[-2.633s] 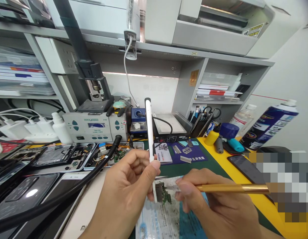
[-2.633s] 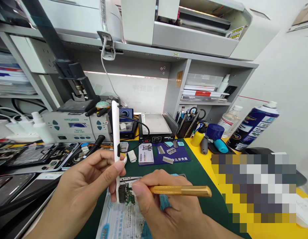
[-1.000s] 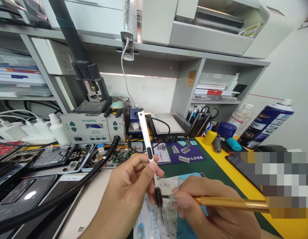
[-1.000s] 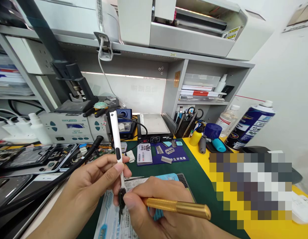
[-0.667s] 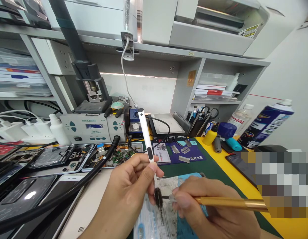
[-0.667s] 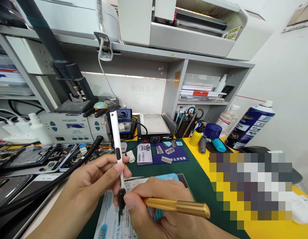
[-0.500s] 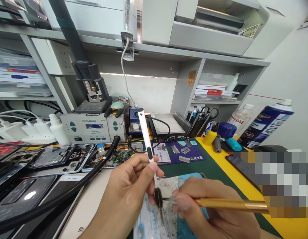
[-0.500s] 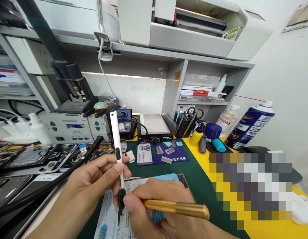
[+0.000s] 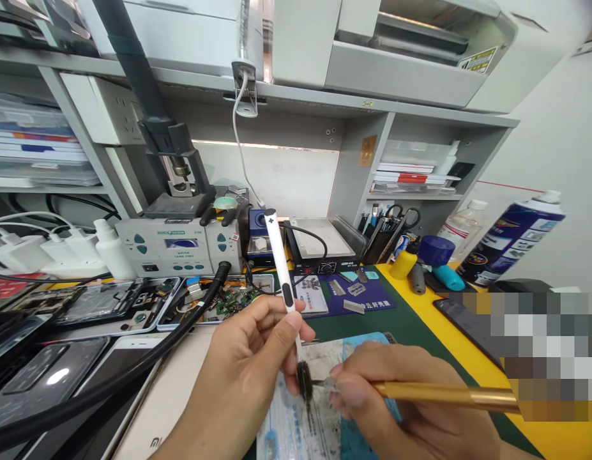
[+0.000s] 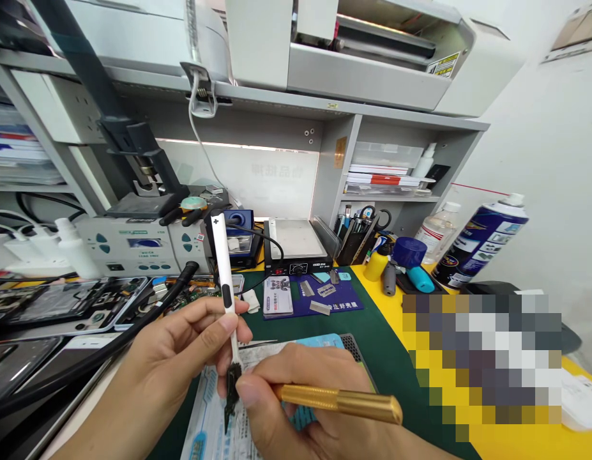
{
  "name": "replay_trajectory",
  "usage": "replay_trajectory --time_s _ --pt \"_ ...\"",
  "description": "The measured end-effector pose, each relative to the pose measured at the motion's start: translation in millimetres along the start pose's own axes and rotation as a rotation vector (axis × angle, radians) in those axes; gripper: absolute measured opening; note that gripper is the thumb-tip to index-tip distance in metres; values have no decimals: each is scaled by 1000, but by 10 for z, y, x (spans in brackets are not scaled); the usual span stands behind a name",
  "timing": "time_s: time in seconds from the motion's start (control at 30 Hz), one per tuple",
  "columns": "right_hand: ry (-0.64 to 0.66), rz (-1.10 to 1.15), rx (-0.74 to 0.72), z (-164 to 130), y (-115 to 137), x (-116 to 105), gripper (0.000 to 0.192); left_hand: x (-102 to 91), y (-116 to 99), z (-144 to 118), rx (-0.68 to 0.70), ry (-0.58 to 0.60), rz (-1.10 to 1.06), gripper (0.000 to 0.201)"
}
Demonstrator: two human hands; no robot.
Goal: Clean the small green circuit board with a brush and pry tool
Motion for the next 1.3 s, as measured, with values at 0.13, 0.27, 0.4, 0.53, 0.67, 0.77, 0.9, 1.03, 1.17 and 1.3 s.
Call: replay_trajectory --time_s 0.13,0.27,0.4,0.53,0.67,0.77,0.9,1.03,1.17,1.3 --pt "13 -7 -5 -18 -10 4 13 -8 -3 8 -11 -10 -5 24" --pt "-5 13 26 13 -22 5 15 -3 -13 13 -3 -4 7 25" --pt "-10 42 18 41 14 -17 12 -7 -14 6 -4 -10 7 24" --pt "40 33 -27 47 43 10 12 2 -24 7 -12 -8 -5 24" --pt "28 38 -42 20 37 20 11 13 -31 25 -13 -3 -18 25" --pt "-18 43 -8 15 25 -6 12 2 -32 27 -7 -12 -20 24" --pt "-54 71 22 36 23 -38 12 -29 -29 18 -6 -36 -35 24" --pt "-85 68 13 49 21 -66 12 -82 -40 8 2 -100 -39 23" --pt "-96 64 54 41 -44 -70 14 -93 -62 7 23 -125 -57 23" --pt "-95 68 31 40 -37 -68 13 -94 -69 4 29 -133 -44 22"
Point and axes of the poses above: each hand's wrist, its own z-axis towards the middle knuckle, its own x-axis out of the palm, y = z × x, the point moved 10 cm from there along z, towards the middle knuckle, and after that the axes turned 4 degrees about z, right-handed, at the moved point
